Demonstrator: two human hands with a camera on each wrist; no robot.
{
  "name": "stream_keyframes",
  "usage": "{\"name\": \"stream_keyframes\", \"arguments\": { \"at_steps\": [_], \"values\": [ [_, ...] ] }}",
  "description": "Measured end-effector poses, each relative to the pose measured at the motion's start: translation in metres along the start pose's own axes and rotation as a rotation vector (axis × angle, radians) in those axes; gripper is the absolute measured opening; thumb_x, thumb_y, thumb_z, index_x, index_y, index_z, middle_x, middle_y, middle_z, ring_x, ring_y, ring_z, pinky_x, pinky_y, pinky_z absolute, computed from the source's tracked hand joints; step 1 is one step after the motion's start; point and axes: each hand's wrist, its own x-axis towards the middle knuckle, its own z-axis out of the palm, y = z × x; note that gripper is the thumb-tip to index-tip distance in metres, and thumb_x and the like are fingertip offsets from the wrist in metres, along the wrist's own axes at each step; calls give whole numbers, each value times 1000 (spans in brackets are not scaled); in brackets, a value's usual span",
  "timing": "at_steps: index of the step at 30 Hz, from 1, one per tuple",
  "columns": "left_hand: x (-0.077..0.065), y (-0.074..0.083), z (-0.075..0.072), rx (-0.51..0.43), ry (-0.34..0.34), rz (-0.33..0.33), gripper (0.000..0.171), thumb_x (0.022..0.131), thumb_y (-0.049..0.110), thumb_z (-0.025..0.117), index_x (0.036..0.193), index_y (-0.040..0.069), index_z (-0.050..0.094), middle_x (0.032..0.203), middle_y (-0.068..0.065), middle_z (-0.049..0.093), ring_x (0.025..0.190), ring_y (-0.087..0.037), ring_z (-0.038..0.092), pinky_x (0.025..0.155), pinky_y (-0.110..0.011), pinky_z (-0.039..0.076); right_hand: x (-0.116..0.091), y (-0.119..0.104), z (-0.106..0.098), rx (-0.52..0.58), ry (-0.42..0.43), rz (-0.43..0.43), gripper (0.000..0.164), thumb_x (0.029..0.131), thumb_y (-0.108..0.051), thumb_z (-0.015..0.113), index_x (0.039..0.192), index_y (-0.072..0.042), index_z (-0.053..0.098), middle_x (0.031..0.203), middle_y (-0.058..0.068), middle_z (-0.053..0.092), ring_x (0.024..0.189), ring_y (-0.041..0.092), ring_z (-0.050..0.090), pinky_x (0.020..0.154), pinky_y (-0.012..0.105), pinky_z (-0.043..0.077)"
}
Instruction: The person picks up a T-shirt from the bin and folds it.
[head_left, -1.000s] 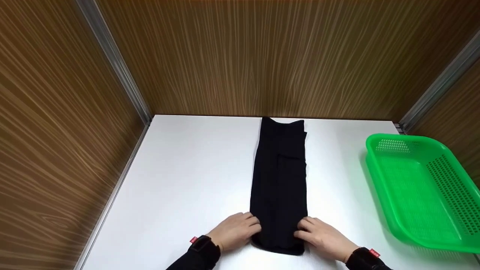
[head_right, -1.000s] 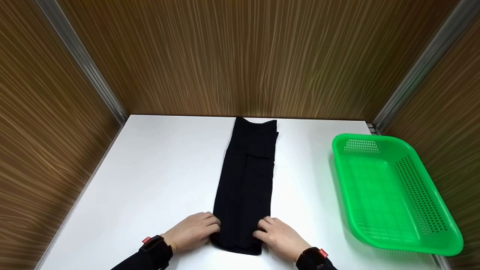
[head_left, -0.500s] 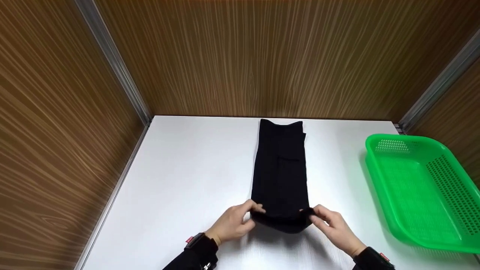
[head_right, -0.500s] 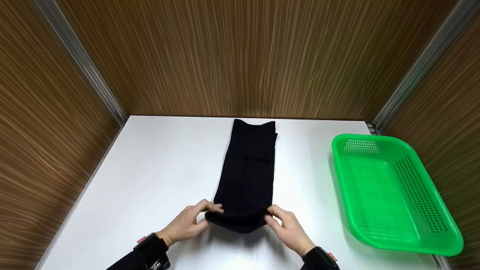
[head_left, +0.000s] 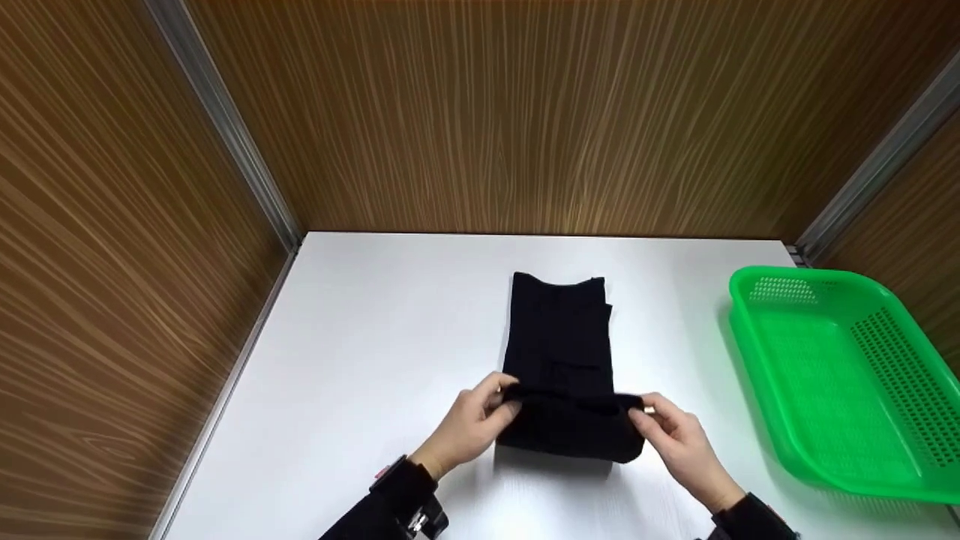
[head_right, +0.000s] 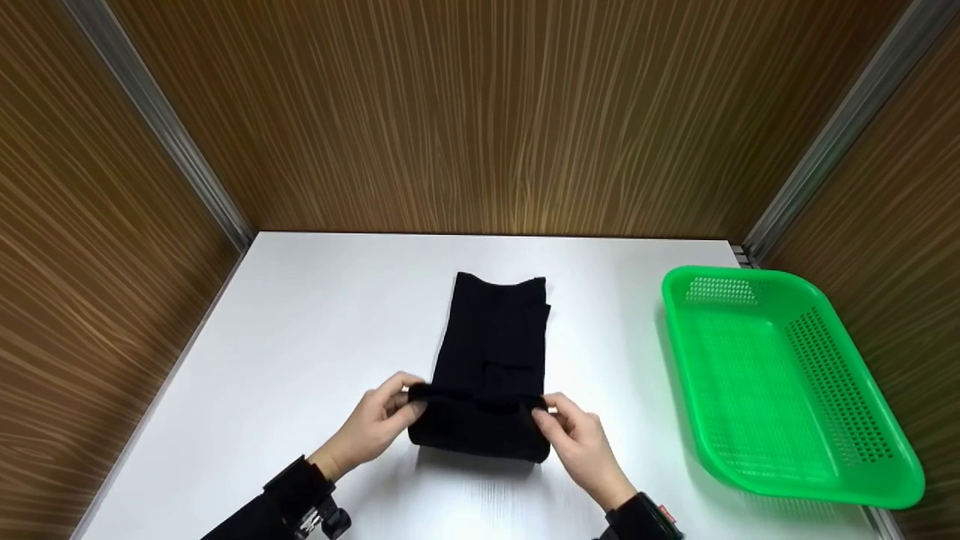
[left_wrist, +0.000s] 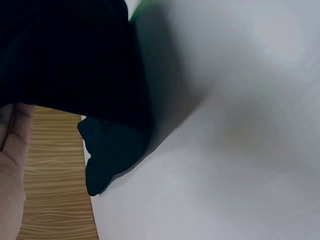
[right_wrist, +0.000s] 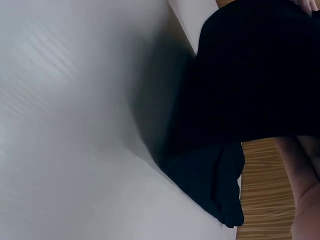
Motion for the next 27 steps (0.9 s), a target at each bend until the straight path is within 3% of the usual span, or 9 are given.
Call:
{"name": "stream_keyframes", "arguments": {
  "at_steps": [1,4,8,11,15,19,22,24,27],
  "values": [
    [4,0,0,-3,30,-29,19,103,6,59,122,7,62,100,-10,78,57,-2,45,56,-18,40,4,0,0,0,39,44,12,104,2,56,109,3,67,93,7,77,84,15,74,75,25,59],
    [17,-5,0,-23,106,-109,22,103,6,60,125,9,66,102,-8,76,67,-5,54,64,-20,46,19,2,1,29,131,165,12,104,-3,59,108,5,67,92,6,75,85,14,71,79,25,57],
    [36,-11,-1,-150,136,-209,19,105,7,58,123,6,63,107,-4,71,92,-11,61,83,-26,49,40,9,0,79,189,221,16,104,-4,60,111,9,66,94,5,72,87,12,68,82,25,56],
    [47,-14,-1,-308,132,-284,16,104,8,55,120,5,59,108,-1,67,96,-14,61,84,-29,49,53,15,-1,168,181,234,17,105,-5,59,110,10,62,93,3,69,87,12,65,83,26,54],
    [58,-20,2,-483,129,-361,17,99,8,53,116,7,56,103,0,64,89,-15,63,78,-29,51,63,22,-2,387,114,254,14,107,-6,49,104,5,57,92,3,65,85,15,63,80,28,52],
    [65,-24,4,-575,145,-381,23,96,7,53,118,8,56,98,-2,69,81,-15,67,73,-28,54,70,26,0,559,38,287,20,107,-7,40,103,-6,59,97,4,66,86,16,63,76,30,53],
    [70,-27,5,-594,177,-384,27,95,4,53,122,6,57,98,-5,70,79,-16,68,71,-28,55,77,30,2,616,26,310,25,105,-6,37,104,-10,61,98,2,67,88,16,63,78,31,53],
    [75,-29,4,-549,218,-395,31,96,3,54,127,4,58,104,-9,71,84,-18,68,74,-29,55,84,34,2,621,48,333,23,105,-7,37,105,-8,60,99,2,66,89,16,62,80,30,52],
    [82,-33,3,-330,292,-426,43,97,4,55,139,4,52,127,-16,66,106,-26,66,90,-36,54,95,42,-2,482,145,410,15,108,-12,42,114,-5,54,108,5,64,95,16,64,87,29,51]
  ]
}}
